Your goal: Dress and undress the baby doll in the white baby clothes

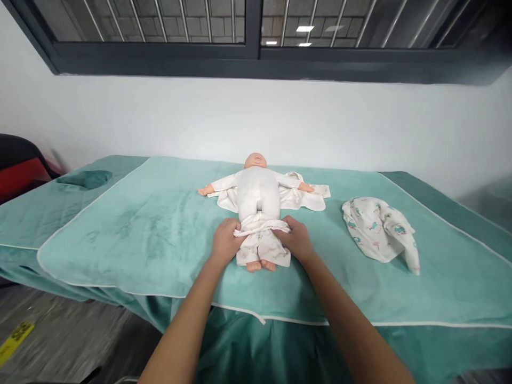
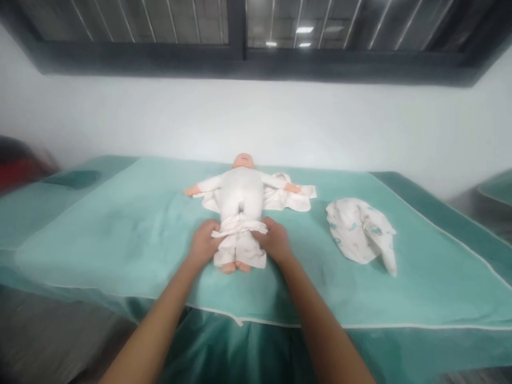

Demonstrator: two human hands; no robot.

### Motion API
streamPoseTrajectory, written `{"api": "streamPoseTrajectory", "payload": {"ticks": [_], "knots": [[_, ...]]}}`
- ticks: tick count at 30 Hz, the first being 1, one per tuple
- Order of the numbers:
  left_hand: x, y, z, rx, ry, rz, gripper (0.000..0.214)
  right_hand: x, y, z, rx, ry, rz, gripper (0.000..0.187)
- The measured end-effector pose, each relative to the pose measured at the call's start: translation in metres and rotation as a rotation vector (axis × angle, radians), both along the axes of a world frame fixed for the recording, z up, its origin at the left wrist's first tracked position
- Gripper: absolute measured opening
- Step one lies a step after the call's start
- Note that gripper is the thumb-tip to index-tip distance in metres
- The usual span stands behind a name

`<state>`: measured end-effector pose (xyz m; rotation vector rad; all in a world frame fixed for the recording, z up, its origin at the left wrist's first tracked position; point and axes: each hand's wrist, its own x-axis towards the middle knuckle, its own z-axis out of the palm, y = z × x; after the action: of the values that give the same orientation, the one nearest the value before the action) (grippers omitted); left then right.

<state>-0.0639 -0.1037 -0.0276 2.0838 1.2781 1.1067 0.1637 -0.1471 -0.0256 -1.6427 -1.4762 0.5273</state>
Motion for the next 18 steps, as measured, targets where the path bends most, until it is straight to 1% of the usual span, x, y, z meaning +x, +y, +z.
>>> {"api": "streamPoseTrajectory", "payload": {"ticks": [2, 3, 4, 5, 6, 7, 9, 10, 11, 13, 15, 16, 18], "knots": [[0.002, -0.008, 0.001, -0.066, 0.021, 0.074, 0.02, -0.003, -0.005, 0.002, -0.025, 0.059, 0.009, 0.027], [0.001, -0.011, 0.003, -0.103, 0.003, 0.085, 0.017, -0.003, -0.009, 0.003, -0.038, 0.092, 0.037, 0.027], [-0.001, -0.014, 0.004, -0.138, -0.027, 0.074, 0.016, -0.003, -0.014, 0.004, -0.047, 0.129, 0.082, 0.029], [-0.004, -0.017, 0.007, -0.168, -0.061, 0.045, 0.02, -0.002, -0.02, 0.005, -0.055, 0.166, 0.142, 0.035], [-0.008, -0.019, 0.009, -0.189, -0.091, 0.004, 0.027, -0.002, -0.026, 0.006, -0.059, 0.194, 0.212, 0.046], [-0.013, -0.022, 0.012, -0.202, -0.104, -0.049, 0.036, -0.001, -0.032, 0.006, -0.058, 0.208, 0.282, 0.061], [-0.022, -0.029, 0.017, -0.208, -0.068, -0.177, 0.056, 0.0, -0.043, 0.004, -0.029, 0.18, 0.388, 0.092], [-0.026, -0.033, 0.019, -0.204, -0.021, -0.244, 0.067, 0.0, -0.047, 0.002, -0.004, 0.139, 0.405, 0.101], [-0.028, -0.037, 0.021, -0.197, 0.039, -0.304, 0.079, -0.001, -0.05, 0.0, 0.025, 0.09, 0.398, 0.105], [-0.028, -0.046, 0.026, -0.19, 0.176, -0.364, 0.101, -0.005, -0.054, -0.002, 0.076, 0.005, 0.331, 0.1], [-0.024, -0.053, 0.029, -0.175, 0.291, -0.338, 0.115, -0.01, -0.056, -0.002, 0.094, -0.025, 0.264, 0.087], [-0.02, -0.056, 0.03, -0.157, 0.327, -0.314, 0.117, -0.012, -0.056, -0.001, 0.091, -0.021, 0.248, 0.081], [-0.014, -0.058, 0.031, -0.099, 0.364, -0.286, 0.114, -0.015, -0.058, 0.001, 0.078, 0.006, 0.234, 0.073]]}}
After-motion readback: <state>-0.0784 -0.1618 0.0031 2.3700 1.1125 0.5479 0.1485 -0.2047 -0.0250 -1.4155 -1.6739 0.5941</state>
